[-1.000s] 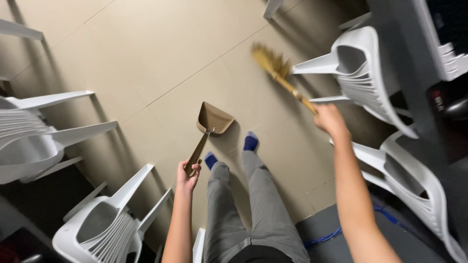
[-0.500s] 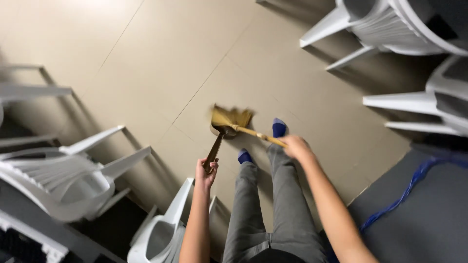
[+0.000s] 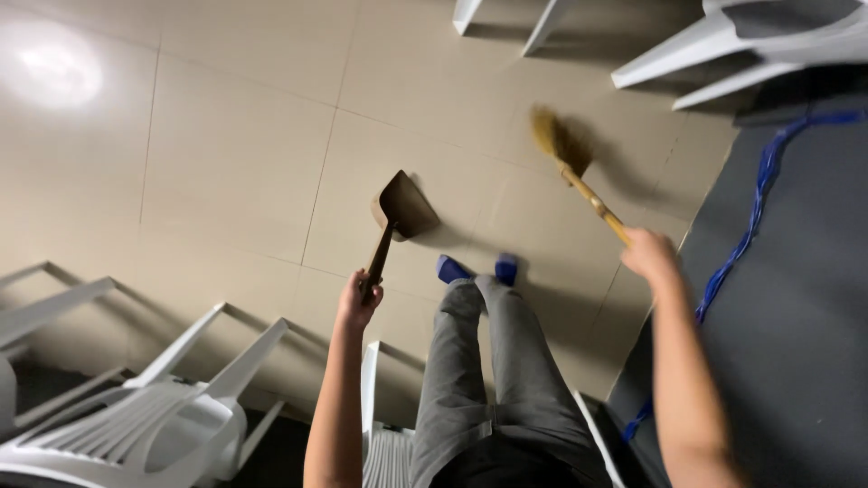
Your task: The person walks through a room with computer stations, picks up a broom and dustpan, and sweeps the tiled floor. They gather debris into the dustpan while moving between rows of white chairs and computer desks.
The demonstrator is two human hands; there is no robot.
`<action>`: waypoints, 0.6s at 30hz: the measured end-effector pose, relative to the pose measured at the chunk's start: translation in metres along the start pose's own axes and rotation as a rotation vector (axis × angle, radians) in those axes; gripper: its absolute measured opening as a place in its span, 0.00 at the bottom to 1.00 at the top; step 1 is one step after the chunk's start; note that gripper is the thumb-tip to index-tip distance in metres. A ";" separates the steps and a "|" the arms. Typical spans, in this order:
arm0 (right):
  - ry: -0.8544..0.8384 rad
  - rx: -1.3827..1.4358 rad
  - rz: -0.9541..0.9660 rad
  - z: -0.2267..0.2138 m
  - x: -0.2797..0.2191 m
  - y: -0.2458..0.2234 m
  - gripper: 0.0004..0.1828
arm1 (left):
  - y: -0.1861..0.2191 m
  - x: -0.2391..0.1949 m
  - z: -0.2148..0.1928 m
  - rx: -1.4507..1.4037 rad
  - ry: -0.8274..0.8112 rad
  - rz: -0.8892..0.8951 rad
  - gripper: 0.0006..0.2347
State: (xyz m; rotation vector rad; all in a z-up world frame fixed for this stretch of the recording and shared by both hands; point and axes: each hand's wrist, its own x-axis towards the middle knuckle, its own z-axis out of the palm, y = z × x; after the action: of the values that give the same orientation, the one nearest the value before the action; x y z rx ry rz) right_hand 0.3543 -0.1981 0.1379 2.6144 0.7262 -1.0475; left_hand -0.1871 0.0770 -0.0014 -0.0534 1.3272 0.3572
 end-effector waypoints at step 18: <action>-0.155 0.323 -0.359 0.123 -0.059 0.020 0.33 | 0.021 0.035 0.037 0.093 -0.103 -0.082 0.14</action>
State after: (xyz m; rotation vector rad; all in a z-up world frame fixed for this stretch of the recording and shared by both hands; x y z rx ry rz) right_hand 0.2570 -0.2834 0.0913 2.6777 1.0975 -1.5672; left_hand -0.1512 0.1135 -0.0224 -0.0111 1.2344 0.2255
